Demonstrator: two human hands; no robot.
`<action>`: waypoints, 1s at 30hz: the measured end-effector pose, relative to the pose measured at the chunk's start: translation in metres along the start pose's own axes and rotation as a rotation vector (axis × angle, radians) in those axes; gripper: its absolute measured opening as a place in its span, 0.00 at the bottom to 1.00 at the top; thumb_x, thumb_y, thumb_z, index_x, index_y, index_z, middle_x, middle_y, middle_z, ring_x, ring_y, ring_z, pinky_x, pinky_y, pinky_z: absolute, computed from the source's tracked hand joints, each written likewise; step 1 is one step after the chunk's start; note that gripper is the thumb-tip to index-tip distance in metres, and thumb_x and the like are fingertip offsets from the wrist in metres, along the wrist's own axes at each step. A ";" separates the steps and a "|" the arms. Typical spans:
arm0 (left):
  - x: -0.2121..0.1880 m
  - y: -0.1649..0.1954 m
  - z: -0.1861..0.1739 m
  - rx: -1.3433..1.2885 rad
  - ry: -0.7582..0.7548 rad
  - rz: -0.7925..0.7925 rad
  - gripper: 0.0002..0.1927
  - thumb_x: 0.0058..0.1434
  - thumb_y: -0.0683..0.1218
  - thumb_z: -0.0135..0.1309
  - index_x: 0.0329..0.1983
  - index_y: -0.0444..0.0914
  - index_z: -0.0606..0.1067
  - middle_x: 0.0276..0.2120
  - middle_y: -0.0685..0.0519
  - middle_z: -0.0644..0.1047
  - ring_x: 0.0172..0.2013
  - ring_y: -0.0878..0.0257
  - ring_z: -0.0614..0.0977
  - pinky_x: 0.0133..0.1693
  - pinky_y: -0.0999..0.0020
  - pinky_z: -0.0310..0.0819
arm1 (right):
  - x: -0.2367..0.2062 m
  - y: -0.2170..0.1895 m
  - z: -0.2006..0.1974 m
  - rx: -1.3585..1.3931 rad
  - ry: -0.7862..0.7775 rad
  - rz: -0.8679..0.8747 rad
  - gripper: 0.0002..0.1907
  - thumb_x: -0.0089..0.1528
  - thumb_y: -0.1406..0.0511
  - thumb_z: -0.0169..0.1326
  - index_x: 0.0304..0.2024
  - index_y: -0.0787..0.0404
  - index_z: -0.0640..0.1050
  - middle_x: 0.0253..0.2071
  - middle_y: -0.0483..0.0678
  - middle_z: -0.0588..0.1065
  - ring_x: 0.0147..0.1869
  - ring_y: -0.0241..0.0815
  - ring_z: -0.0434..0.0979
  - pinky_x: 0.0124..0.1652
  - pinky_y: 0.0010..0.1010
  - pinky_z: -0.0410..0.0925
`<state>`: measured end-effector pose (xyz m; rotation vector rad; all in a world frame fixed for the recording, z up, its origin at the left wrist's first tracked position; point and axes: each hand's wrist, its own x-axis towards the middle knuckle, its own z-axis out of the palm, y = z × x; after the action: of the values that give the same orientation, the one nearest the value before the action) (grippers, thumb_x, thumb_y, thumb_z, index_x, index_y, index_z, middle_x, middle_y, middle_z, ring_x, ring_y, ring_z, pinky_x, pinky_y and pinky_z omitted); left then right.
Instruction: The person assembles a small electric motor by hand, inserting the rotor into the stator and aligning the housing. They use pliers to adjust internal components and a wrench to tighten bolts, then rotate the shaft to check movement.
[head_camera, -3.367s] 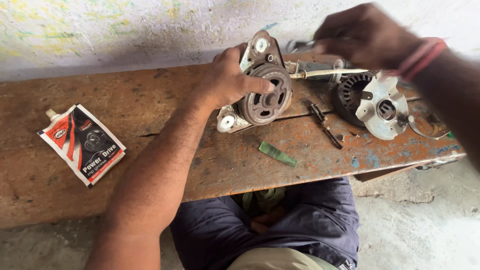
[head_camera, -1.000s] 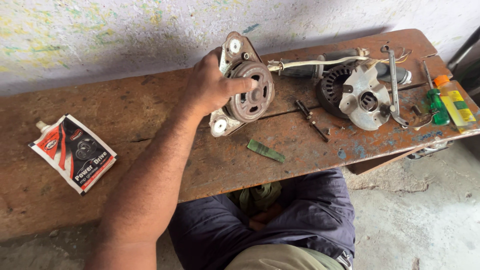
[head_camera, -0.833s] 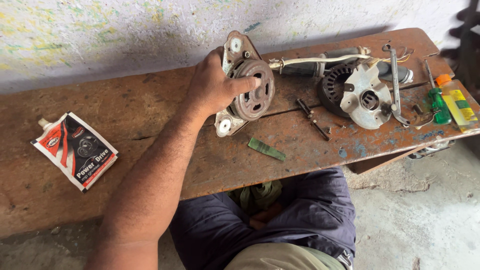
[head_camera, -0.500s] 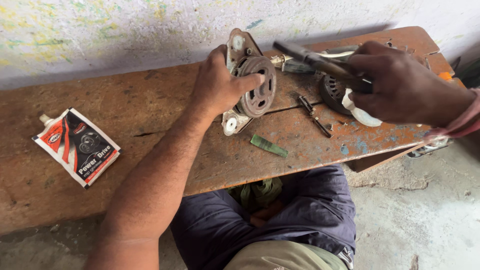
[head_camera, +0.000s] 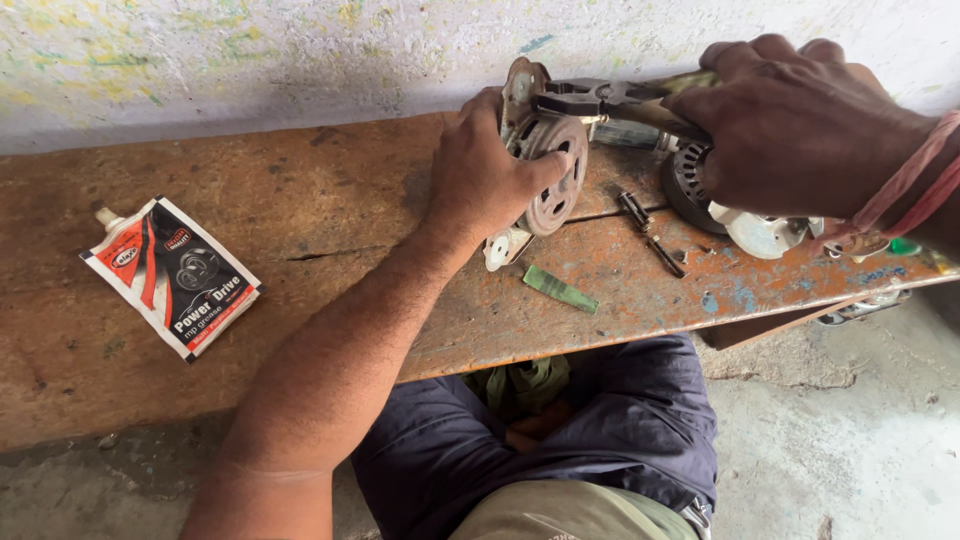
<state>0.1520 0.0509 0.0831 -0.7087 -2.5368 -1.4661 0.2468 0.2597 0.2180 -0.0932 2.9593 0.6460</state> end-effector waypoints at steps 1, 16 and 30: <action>0.000 0.000 -0.001 0.011 -0.002 -0.003 0.33 0.48 0.58 0.65 0.52 0.36 0.72 0.45 0.46 0.79 0.46 0.54 0.85 0.51 0.55 0.81 | 0.000 0.000 -0.002 -0.016 -0.015 -0.015 0.27 0.53 0.64 0.55 0.58 0.51 0.80 0.55 0.56 0.74 0.59 0.56 0.75 0.53 0.53 0.70; -0.001 0.002 0.000 0.047 0.014 0.053 0.29 0.50 0.56 0.67 0.49 0.36 0.74 0.43 0.45 0.79 0.44 0.55 0.85 0.48 0.56 0.82 | -0.001 -0.005 -0.014 -0.390 0.067 -0.161 0.23 0.61 0.59 0.51 0.59 0.54 0.77 0.54 0.62 0.74 0.62 0.60 0.75 0.55 0.59 0.69; 0.000 0.001 0.001 -0.033 -0.031 0.002 0.29 0.49 0.57 0.66 0.49 0.38 0.74 0.39 0.48 0.82 0.41 0.57 0.87 0.48 0.60 0.84 | 0.020 -0.005 -0.046 0.200 -0.565 0.053 0.18 0.67 0.62 0.52 0.59 0.45 0.77 0.42 0.61 0.81 0.47 0.59 0.83 0.45 0.50 0.76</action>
<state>0.1529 0.0518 0.0837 -0.7444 -2.5398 -1.5110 0.2234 0.2354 0.2550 0.1599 2.4616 0.3083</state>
